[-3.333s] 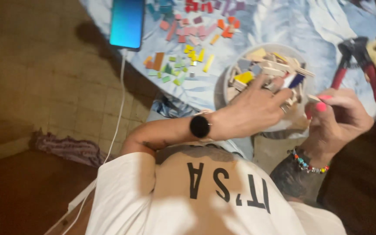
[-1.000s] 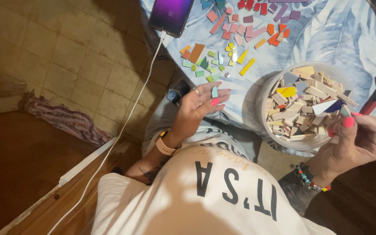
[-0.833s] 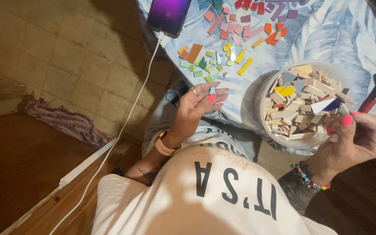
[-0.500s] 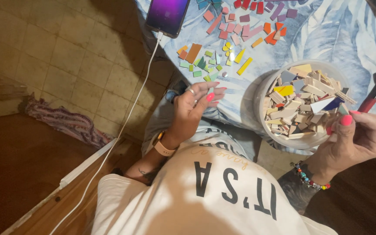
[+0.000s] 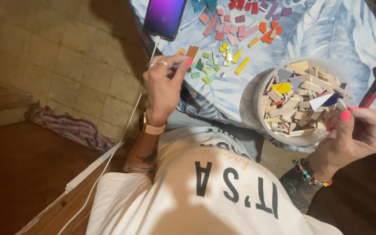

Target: The person sorts small colored craft pieces from a clear container onto a table, arranging them by color. They pick up pieces with both hands, place them into color groups on the table, and occasionally return pieces to the container.

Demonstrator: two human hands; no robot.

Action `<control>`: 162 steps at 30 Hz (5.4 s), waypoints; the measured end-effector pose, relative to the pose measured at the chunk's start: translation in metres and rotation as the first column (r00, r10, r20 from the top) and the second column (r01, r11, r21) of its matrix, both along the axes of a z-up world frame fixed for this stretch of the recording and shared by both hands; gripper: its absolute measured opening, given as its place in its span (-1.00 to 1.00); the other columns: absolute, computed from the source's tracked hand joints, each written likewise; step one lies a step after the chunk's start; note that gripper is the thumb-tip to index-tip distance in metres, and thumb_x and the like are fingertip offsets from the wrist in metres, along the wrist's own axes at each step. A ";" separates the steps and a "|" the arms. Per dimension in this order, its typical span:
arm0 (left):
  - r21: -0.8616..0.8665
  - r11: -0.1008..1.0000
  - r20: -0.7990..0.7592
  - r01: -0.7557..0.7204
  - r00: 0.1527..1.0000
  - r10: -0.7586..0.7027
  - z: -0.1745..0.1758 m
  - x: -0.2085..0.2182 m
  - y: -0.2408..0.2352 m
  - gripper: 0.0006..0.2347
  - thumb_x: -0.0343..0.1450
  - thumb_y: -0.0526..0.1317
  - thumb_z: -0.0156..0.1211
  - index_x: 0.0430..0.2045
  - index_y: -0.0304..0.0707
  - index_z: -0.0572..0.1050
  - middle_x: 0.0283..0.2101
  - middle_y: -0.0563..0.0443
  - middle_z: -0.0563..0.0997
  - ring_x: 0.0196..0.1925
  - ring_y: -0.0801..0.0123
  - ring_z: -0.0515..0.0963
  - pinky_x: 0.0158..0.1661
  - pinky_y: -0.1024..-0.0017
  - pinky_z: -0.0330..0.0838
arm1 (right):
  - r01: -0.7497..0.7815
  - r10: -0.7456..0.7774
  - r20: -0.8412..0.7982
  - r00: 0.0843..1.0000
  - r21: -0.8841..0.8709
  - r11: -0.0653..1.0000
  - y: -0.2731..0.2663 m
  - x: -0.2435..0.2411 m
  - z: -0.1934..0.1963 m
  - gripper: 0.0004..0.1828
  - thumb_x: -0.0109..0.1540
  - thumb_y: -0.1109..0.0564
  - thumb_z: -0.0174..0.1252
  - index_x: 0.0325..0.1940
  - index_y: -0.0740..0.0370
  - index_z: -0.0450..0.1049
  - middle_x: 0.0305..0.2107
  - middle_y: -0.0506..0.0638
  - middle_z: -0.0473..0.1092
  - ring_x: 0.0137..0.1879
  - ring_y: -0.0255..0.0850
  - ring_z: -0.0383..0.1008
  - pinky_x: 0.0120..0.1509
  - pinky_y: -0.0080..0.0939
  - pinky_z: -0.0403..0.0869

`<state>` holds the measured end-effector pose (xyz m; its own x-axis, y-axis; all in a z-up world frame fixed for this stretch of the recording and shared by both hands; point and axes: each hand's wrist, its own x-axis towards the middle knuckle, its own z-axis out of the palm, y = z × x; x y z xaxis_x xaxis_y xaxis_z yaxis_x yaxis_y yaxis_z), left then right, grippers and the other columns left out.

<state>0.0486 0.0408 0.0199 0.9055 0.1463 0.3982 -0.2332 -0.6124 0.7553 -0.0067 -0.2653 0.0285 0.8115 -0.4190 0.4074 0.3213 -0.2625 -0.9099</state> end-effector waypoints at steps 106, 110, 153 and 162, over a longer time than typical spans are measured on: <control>0.680 0.416 0.014 0.603 0.556 -0.831 0.052 0.007 -0.132 -0.88 0.22 -0.31 0.01 -0.44 -0.18 0.44 -0.32 -0.05 0.29 -0.19 0.13 0.23 -0.32 0.30 0.19 | -0.766 0.398 -0.727 0.559 -0.637 -0.086 -0.051 0.017 0.083 -0.84 0.09 0.12 0.00 -0.34 0.26 0.30 -0.49 -0.02 0.21 -0.43 -0.19 0.32 -0.44 -0.19 0.38; 0.550 0.459 -0.033 0.698 0.567 -0.823 0.048 -0.003 -0.127 -0.91 0.27 -0.28 0.07 -0.42 -0.19 0.43 -0.23 -0.05 0.33 -0.14 0.16 0.23 -0.24 0.22 0.20 | -0.741 0.409 -0.757 0.509 -0.627 -0.239 -0.040 0.029 0.075 -0.92 0.04 0.23 -0.02 -0.42 0.24 0.24 -0.59 -0.07 0.14 -0.51 -0.20 0.22 -0.49 -0.16 0.32; 0.765 0.016 -0.037 0.644 0.068 -0.997 0.049 0.035 -0.162 -0.86 0.20 -0.25 0.09 -0.83 -0.01 0.46 -0.53 0.15 0.37 -0.26 0.23 0.36 -0.32 0.34 0.08 | -0.495 0.340 -0.365 0.867 -0.540 0.681 -0.061 -0.009 0.077 -0.95 0.14 0.44 0.18 -0.35 0.52 0.44 -0.51 0.20 0.32 -0.41 -0.09 0.27 -0.26 -0.22 0.25; 0.713 -0.113 -0.162 0.692 0.005 -0.987 0.053 0.040 -0.157 -0.80 0.27 -0.17 0.13 -0.83 -0.09 0.46 -0.50 0.09 0.30 -0.33 0.32 0.34 -0.26 0.31 0.07 | -0.411 0.291 -0.302 0.908 -0.502 0.761 -0.050 -0.017 0.072 -0.93 0.16 0.38 0.15 -0.39 0.51 0.41 -0.52 0.20 0.32 -0.39 -0.08 0.27 -0.24 -0.22 0.23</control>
<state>0.0884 -0.1157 0.0727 -0.1816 -0.9562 0.2295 -0.9702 0.2123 0.1170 -0.0242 -0.3155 0.1007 0.9431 0.1534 0.2951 0.3229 -0.6342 -0.7025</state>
